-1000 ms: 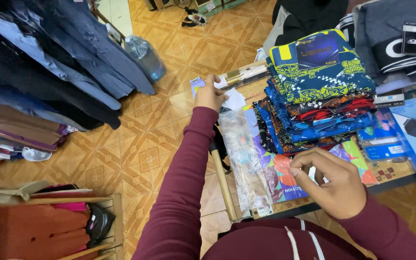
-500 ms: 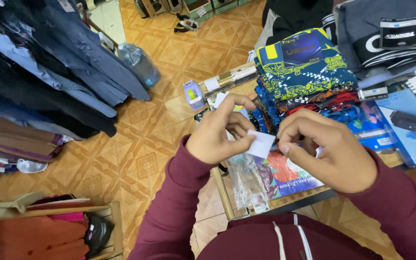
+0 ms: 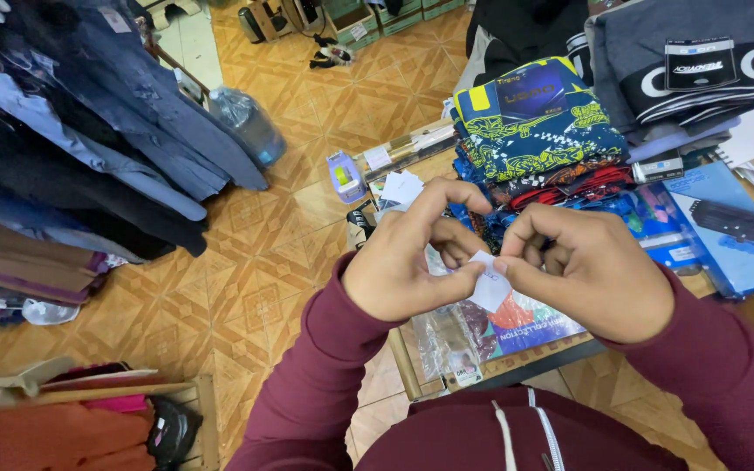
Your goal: Tagging and organizing clothing items in a stockroom area.
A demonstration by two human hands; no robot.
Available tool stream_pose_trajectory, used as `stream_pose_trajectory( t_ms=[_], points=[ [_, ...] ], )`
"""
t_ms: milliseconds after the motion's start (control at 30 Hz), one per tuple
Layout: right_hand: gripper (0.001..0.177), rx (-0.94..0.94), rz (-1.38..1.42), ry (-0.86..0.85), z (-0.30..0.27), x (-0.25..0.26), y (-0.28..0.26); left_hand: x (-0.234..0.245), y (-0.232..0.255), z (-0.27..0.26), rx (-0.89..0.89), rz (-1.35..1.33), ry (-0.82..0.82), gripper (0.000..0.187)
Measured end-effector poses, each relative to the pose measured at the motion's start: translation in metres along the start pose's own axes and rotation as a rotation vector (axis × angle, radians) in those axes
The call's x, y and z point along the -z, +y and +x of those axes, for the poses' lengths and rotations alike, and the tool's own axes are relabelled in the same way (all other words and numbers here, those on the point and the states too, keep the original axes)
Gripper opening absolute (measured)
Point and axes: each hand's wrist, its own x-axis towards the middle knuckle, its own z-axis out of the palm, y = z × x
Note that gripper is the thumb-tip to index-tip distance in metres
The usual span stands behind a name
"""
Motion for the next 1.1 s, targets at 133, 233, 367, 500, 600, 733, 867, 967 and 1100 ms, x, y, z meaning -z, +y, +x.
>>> stream_pose_trajectory(
  t_ms=[133,233,367,500,600,733,867,967,1100],
  points=[
    [0.011,0.007,-0.023,0.088,-0.004,0.000,-0.005,-0.006,0.002,0.003,-0.098,0.024,0.022,0.054],
    [0.013,-0.014,-0.045,0.113,-0.004,0.002,-0.006,-0.013,-0.002,0.007,-0.038,0.094,0.100,0.046],
    [0.013,0.084,-0.106,0.129,0.007,0.029,-0.006,-0.018,-0.001,0.017,-0.006,0.099,0.155,0.047],
    [0.013,0.301,-0.361,0.073,0.060,0.096,0.000,-0.017,-0.017,0.040,-0.110,0.147,0.381,0.054],
    [0.015,0.289,-0.362,-0.026,0.122,0.135,0.018,-0.024,-0.040,0.060,-0.264,0.261,0.474,0.061],
    [0.017,0.021,-0.458,-0.154,0.181,0.148,0.023,-0.043,-0.065,0.072,-0.346,0.434,0.470,0.070],
    [0.017,0.043,-0.487,-0.353,0.212,0.138,0.047,-0.056,-0.076,0.066,-0.340,0.493,0.473,0.068],
    [0.022,0.090,-0.711,-0.328,0.216,0.129,0.053,-0.058,-0.080,0.064,-0.330,0.500,0.468,0.062],
    [0.027,0.038,-0.892,-0.264,0.209,0.122,0.055,-0.059,-0.081,0.063,-0.331,0.511,0.471,0.060]
  ],
)
